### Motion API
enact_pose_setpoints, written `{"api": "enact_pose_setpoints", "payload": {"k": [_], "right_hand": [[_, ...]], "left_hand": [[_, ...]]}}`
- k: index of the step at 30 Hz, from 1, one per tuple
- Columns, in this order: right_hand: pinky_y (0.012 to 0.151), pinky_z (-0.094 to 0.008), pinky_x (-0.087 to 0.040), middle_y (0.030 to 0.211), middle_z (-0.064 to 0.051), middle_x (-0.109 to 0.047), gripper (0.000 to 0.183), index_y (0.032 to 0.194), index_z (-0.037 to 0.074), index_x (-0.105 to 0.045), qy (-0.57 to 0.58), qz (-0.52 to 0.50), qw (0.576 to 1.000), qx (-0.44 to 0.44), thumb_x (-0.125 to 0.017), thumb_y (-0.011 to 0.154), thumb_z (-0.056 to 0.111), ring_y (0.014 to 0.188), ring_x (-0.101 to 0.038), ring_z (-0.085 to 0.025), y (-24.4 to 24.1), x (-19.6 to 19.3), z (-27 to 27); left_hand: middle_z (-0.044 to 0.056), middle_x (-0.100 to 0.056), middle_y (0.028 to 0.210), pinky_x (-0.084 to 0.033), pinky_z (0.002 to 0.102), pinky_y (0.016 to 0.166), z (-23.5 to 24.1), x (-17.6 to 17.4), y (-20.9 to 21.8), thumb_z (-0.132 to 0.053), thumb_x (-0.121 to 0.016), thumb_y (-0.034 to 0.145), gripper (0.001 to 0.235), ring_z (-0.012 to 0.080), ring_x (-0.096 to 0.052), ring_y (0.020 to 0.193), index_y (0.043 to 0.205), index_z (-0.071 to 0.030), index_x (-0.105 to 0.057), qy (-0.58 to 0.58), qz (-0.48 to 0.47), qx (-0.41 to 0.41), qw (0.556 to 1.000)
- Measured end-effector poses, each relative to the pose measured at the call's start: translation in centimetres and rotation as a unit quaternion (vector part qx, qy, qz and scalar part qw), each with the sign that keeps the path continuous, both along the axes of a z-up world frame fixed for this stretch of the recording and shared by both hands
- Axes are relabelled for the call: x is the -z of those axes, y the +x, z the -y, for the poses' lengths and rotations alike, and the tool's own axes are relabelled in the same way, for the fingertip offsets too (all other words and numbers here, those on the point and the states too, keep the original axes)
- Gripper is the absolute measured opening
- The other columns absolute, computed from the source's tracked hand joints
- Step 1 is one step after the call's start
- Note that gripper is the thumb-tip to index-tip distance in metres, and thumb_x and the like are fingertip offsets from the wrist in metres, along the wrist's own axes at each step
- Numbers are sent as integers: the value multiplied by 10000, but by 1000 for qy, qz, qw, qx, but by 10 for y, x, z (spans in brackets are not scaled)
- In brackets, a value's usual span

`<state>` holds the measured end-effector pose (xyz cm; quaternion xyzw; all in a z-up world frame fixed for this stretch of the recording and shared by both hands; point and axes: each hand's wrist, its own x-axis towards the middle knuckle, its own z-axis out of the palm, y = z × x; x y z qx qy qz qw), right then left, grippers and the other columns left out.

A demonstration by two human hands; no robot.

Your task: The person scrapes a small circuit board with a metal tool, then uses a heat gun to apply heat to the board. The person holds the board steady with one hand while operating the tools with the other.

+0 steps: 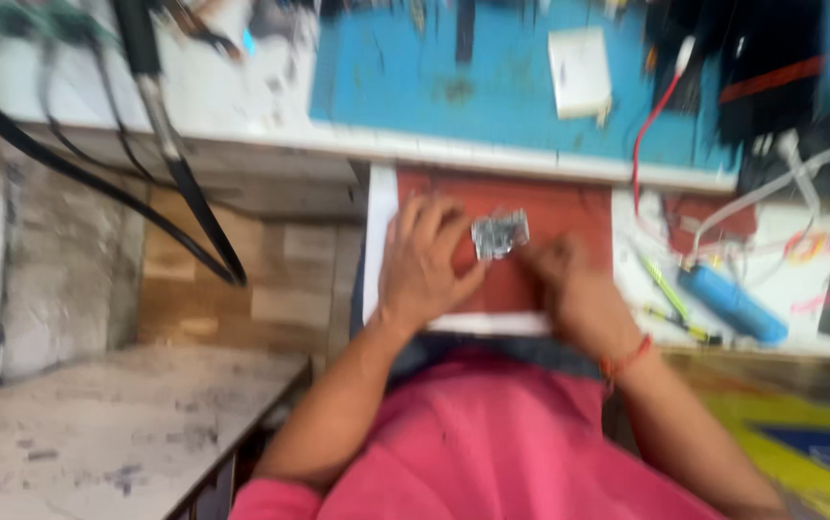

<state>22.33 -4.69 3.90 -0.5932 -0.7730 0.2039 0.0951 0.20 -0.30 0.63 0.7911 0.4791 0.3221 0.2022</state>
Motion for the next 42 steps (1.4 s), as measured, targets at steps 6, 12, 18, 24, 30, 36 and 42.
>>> {"api": "enact_pose_setpoints", "payload": {"k": [6, 12, 18, 24, 30, 36, 42], "right_hand": [[650, -493, -558, 1058, -133, -645, 571, 1422, 258, -571, -33, 1, 998, 61, -557, 882, 73, 750, -685, -382, 1, 0, -3], [666, -479, -566, 1065, -119, -635, 601, 1429, 256, -572, -37, 2, 998, 59, -555, 863, 55, 765, -693, -373, 5, 8, 4], [623, -481, -562, 1058, -119, -651, 603, 1417, 257, -573, -30, 1, 999, 30, -550, 846, 66, 742, -695, -372, -10, -2, 7], [617, -482, -559, 1020, -121, -661, 561, 1411, 241, -585, -4, -21, 1000, 1, -571, 871, 91, 731, -694, -378, -9, -1, 1], [640, -483, -567, 1093, -128, -644, 653, 1468, 271, -566, -46, 16, 998, 34, -558, 847, 72, 708, -693, -386, -1, -1, 0], [651, -504, -553, 1063, -117, -657, 582, 1416, 236, -571, -20, 3, 998, 51, -570, 857, 73, 762, -699, -385, 3, -2, -4], [662, -496, -562, 1073, -108, -655, 562, 1417, 241, -564, -13, 18, 997, 72, -553, 881, 72, 765, -698, -379, 1, 3, 0]], "left_hand": [[116, -614, 1220, -374, 534, 1113, -1, -11, -2, -313, -842, 718, 488, 346, -521, 1218, 1115, -59, -716, 8, 4, 4, 1000], [123, -614, 1221, -373, 534, 1098, 1, -8, -1, -301, -840, 701, 485, 351, -521, 1218, 1096, -52, -710, 8, 5, 3, 1000], [129, -597, 1255, -352, 537, 1100, 5, -17, -3, -307, -822, 726, 502, 361, -492, 1244, 1132, -41, -696, -2, -10, 14, 1000], [164, -575, 1287, -347, 531, 1087, 1, -17, -1, -305, -807, 712, 483, 382, -466, 1282, 1093, -39, -678, -14, -13, -7, 1000], [159, -580, 1273, -366, 526, 1079, -3, -15, 0, -315, -813, 713, 479, 379, -482, 1272, 1080, -37, -680, -6, -13, -5, 1000], [155, -591, 1255, -365, 531, 1066, -4, -16, 3, -319, -822, 699, 472, 374, -487, 1255, 1058, -43, -689, 3, -10, -4, 1000], [151, -595, 1253, -372, 523, 1063, -1, -13, 2, -318, -817, 707, 468, 369, -491, 1261, 1063, -44, -689, -3, -10, -3, 1000]]}}
